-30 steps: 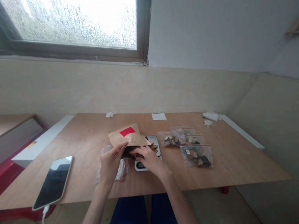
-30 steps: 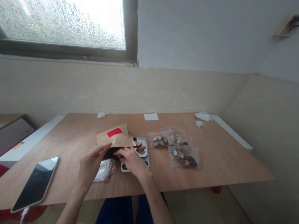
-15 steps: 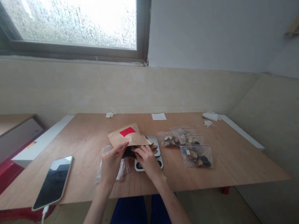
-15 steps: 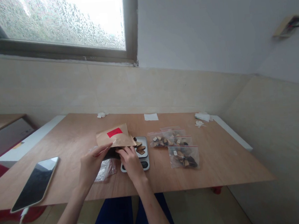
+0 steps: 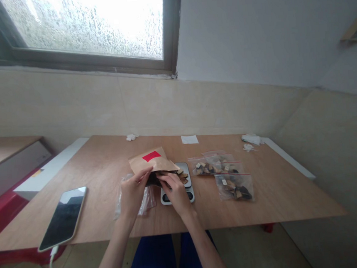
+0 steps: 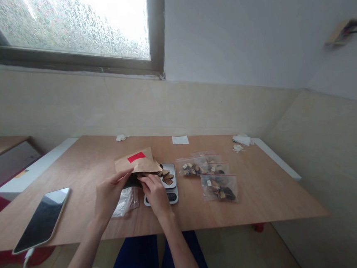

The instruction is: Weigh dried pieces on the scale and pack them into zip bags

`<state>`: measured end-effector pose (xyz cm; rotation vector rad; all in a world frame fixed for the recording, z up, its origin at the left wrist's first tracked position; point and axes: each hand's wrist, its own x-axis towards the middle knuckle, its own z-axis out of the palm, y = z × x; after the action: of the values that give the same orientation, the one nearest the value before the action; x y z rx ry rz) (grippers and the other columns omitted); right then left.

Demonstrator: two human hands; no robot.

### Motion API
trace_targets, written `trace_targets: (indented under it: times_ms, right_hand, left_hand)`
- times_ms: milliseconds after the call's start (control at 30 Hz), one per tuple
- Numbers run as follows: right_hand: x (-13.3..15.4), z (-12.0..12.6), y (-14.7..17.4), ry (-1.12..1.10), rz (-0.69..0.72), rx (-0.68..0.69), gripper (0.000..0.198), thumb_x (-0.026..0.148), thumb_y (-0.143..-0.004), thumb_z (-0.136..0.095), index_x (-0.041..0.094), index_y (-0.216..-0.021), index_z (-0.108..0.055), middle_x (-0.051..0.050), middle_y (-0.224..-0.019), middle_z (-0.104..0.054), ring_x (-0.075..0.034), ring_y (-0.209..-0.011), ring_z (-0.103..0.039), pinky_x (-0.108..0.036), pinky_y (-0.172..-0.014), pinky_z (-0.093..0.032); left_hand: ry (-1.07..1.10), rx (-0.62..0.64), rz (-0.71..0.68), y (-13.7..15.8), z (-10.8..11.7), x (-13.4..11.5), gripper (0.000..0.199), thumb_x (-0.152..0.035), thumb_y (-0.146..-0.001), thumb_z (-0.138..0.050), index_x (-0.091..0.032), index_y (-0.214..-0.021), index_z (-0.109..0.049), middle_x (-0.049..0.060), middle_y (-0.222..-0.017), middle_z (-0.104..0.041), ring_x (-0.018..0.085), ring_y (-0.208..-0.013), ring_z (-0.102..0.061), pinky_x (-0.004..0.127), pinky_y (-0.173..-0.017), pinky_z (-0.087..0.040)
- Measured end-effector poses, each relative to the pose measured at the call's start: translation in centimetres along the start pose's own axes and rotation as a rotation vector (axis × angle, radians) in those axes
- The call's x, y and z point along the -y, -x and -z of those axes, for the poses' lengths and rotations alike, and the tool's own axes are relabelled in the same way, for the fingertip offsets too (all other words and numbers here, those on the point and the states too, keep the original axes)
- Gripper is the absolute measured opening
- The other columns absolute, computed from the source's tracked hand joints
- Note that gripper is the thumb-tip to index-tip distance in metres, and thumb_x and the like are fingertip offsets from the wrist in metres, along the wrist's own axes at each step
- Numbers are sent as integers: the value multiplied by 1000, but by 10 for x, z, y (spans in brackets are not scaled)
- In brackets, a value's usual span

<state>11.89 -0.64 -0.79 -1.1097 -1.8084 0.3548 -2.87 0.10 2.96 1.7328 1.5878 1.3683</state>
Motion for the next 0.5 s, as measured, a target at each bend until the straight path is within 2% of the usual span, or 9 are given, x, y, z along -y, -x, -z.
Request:
trace_targets:
  times_ms: [300, 500]
  right_hand:
    - [-1, 1, 1, 51, 62, 48, 29, 17, -92, -42, 20, -113, -61, -8, -112, -62, -20, -107, -57, -36, -94, -47]
    - [-5, 1, 1, 16, 42, -17, 30, 15, -91, -42, 23, -113, -61, -7, -112, -62, -18, -107, -58, -34, -96, -47]
  left_hand:
    - [33, -26, -20, -3, -2, -6, 27, -38, -78, -53, -24, -90, -72, -1, -84, -74, 18, -73, -68, 22, -62, -50]
    - [15, -23, -11, -3, -2, -6, 26, -37, -78, -53, -24, -90, -72, 0, -84, -74, 18, -73, -69, 23, -62, -50]
